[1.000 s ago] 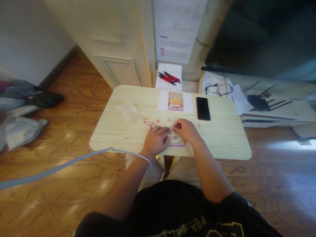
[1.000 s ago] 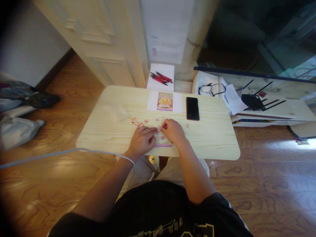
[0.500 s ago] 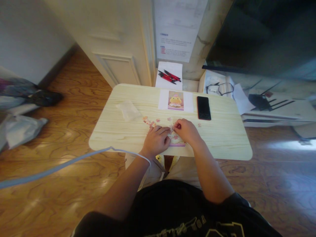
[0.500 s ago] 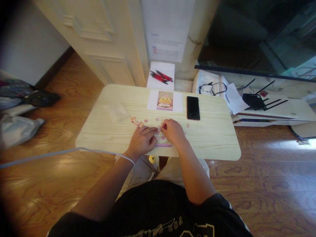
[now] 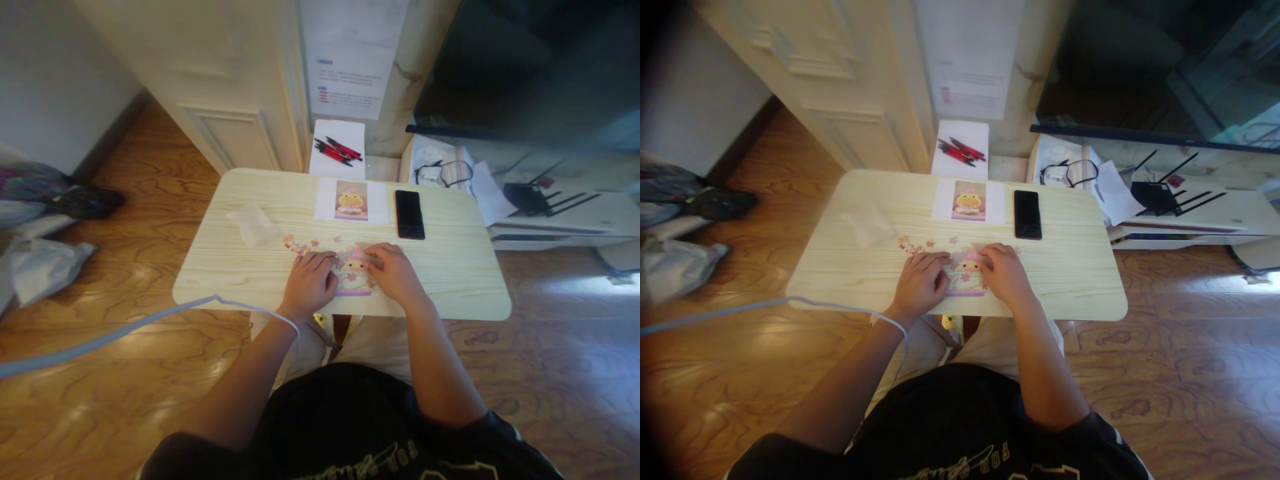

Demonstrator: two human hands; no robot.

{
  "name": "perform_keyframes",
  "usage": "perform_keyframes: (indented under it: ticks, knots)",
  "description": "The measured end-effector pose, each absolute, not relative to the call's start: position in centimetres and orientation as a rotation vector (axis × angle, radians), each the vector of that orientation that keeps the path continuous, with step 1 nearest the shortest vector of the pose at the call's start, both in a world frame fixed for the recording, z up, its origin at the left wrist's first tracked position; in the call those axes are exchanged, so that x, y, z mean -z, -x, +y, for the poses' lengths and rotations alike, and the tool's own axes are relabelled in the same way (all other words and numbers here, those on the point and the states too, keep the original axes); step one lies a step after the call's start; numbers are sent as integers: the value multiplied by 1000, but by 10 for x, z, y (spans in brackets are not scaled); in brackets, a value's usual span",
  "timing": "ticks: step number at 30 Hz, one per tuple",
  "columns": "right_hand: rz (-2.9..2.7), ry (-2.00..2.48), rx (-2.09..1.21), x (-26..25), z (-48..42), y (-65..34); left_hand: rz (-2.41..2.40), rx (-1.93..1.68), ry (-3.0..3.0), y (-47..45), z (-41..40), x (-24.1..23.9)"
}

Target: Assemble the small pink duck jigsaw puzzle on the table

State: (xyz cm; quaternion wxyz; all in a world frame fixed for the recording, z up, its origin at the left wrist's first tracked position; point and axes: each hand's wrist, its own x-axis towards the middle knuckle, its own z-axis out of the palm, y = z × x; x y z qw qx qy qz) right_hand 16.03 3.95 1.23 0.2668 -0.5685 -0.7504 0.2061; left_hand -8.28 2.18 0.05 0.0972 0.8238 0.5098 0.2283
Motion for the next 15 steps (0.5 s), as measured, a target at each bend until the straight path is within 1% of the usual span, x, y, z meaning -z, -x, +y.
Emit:
perform_keyframes:
  ticks: [6, 12, 15]
  knots:
    - [-2020, 1508, -586, -8, 37, -163, 1486, -632, -2457, 83, 22, -1]
    - [-1987, 1502, -558, -17, 37, -153, 1542, -647, -2448, 82, 22, 0]
    - [-2006, 1473, -616, -21, 38, -140, 1564, -676, -2440, 82, 22, 1]
